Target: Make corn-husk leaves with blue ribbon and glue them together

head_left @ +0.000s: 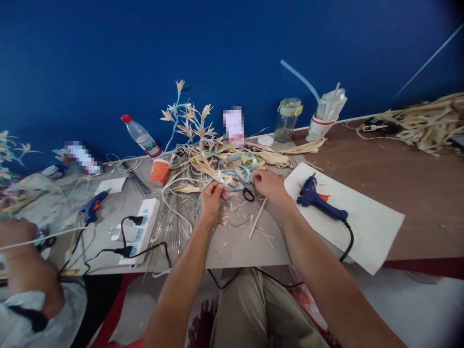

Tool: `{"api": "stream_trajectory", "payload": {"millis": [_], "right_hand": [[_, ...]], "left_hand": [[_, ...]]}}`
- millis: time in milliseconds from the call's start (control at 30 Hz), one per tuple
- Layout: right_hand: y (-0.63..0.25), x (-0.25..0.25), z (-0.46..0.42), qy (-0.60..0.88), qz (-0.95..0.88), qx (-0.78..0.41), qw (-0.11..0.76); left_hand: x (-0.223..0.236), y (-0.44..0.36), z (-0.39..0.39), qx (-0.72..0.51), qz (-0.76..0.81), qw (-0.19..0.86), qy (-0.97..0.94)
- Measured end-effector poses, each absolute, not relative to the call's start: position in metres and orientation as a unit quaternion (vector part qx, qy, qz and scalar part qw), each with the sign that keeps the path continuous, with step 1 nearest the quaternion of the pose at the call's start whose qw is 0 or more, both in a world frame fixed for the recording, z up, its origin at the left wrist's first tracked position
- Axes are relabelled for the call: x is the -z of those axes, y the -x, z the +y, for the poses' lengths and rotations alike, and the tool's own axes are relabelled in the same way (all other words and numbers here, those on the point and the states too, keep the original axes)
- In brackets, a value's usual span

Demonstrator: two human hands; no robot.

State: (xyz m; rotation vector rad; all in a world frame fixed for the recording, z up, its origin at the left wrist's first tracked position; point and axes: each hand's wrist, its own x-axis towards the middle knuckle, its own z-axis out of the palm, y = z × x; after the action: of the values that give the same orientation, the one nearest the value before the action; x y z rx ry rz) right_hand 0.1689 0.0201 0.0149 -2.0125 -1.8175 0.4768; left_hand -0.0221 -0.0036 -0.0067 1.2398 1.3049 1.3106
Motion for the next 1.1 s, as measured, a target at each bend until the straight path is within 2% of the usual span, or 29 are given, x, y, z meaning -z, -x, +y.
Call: {"api": "stream_trajectory", "payload": {"millis": [133, 267, 433, 633, 800, 933, 1100], "right_hand": [[-0.166, -0.010, 0.018, 0.724, -0.671, -0.128, 0.096], [-0.164, -0.004, 0.017, 0.733, -0.669, -0.092, 0.079], [-0.166, -0.001, 0.019, 0.713, -0.675, -0.115, 0.151], [-0.184, -0.005, 0.030, 0.676, -0.637, -0.165, 0.333], [-0.183, -0.005, 0.034, 0.584, -0.609, -0.280, 0.459], [-0.158, -0.001, 0.030, 0.556, -0.600, -0.340, 0.464], [-0.131, 0.000, 0.017, 0.550, -0.640, -0.350, 0.407]], "left_hand": [[0.006, 0.023, -0.004, -0.528, 0.532, 0.442, -0.493], [0.006, 0.023, -0.004, -0.532, 0.525, 0.444, -0.495], [0.006, 0.024, -0.004, -0.543, 0.518, 0.446, -0.488], [0.008, 0.026, -0.002, -0.575, 0.501, 0.466, -0.449], [0.007, 0.026, -0.001, -0.601, 0.466, 0.502, -0.412], [0.002, 0.024, -0.004, -0.609, 0.437, 0.519, -0.411], [0.001, 0.022, -0.004, -0.615, 0.427, 0.519, -0.412]]}}
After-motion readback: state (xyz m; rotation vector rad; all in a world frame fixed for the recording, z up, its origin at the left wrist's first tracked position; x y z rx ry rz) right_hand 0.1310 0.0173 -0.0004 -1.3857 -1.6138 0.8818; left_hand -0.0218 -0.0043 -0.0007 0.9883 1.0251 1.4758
